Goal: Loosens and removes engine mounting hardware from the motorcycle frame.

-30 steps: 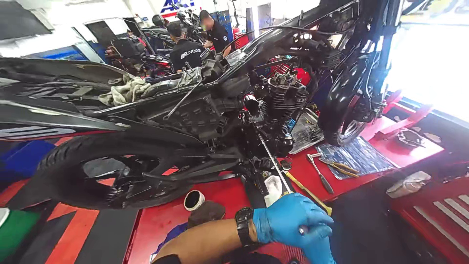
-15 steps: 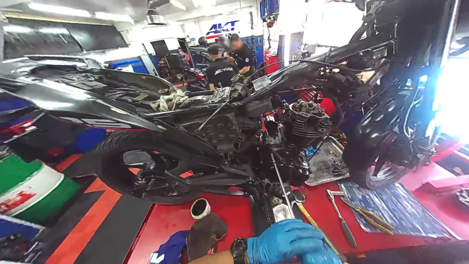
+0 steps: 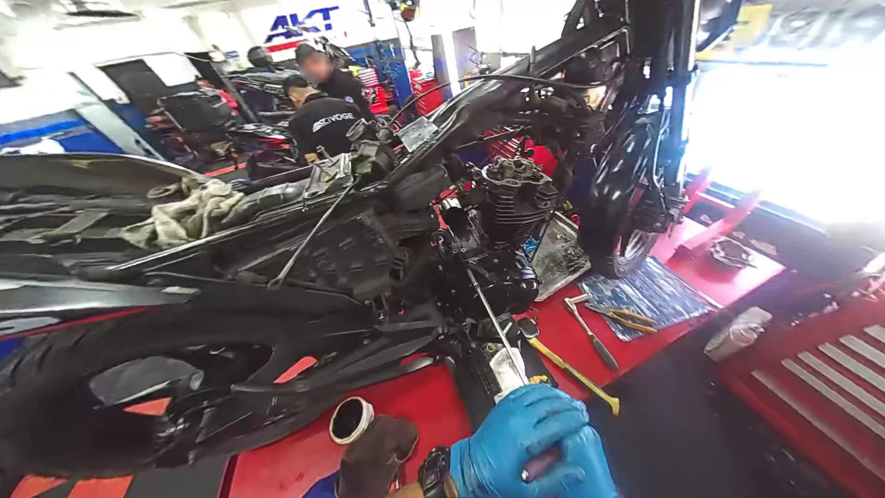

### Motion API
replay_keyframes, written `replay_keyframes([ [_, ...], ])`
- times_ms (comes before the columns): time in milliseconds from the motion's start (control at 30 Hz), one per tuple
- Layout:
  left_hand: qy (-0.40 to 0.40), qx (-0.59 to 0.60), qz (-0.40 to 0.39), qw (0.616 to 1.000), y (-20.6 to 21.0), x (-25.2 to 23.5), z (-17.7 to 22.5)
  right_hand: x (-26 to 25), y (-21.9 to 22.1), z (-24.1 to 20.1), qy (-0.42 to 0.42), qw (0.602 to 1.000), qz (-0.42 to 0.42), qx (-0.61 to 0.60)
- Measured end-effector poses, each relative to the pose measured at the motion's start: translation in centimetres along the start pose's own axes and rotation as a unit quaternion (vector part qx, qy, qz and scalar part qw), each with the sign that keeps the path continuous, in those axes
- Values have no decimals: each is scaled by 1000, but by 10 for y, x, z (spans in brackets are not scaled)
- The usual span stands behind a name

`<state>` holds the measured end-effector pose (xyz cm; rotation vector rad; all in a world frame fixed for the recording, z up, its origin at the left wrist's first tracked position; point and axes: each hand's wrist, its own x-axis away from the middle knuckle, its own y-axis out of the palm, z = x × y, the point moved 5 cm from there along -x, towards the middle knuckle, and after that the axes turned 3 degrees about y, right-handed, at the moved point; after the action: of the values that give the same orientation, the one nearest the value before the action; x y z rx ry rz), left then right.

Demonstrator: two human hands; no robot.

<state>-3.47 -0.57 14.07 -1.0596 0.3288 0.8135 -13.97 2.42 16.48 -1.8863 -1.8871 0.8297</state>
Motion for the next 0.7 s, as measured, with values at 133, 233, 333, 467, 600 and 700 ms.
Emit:
replay_keyframes([
  [133,25,0,7,1000,-3,3,-3,0,10,23,-110,980,36,161],
  [233,15,42,-37,998,-2,-14,0,0,-2,-10,49,999,-10,-10],
  [333,4,84,-73,994,-1,-25,4,10,3,-19,115,972,66,-193],
  [467,-38,64,-139,987,-4,-30,3,20,18,-11,161,955,93,-230],
  [600,-113,33,-230,966,-2,-46,5,17,20,-7,193,925,119,-305],
  [700,-159,11,-275,948,-2,-58,5,14,14,-8,207,900,112,-366],
])
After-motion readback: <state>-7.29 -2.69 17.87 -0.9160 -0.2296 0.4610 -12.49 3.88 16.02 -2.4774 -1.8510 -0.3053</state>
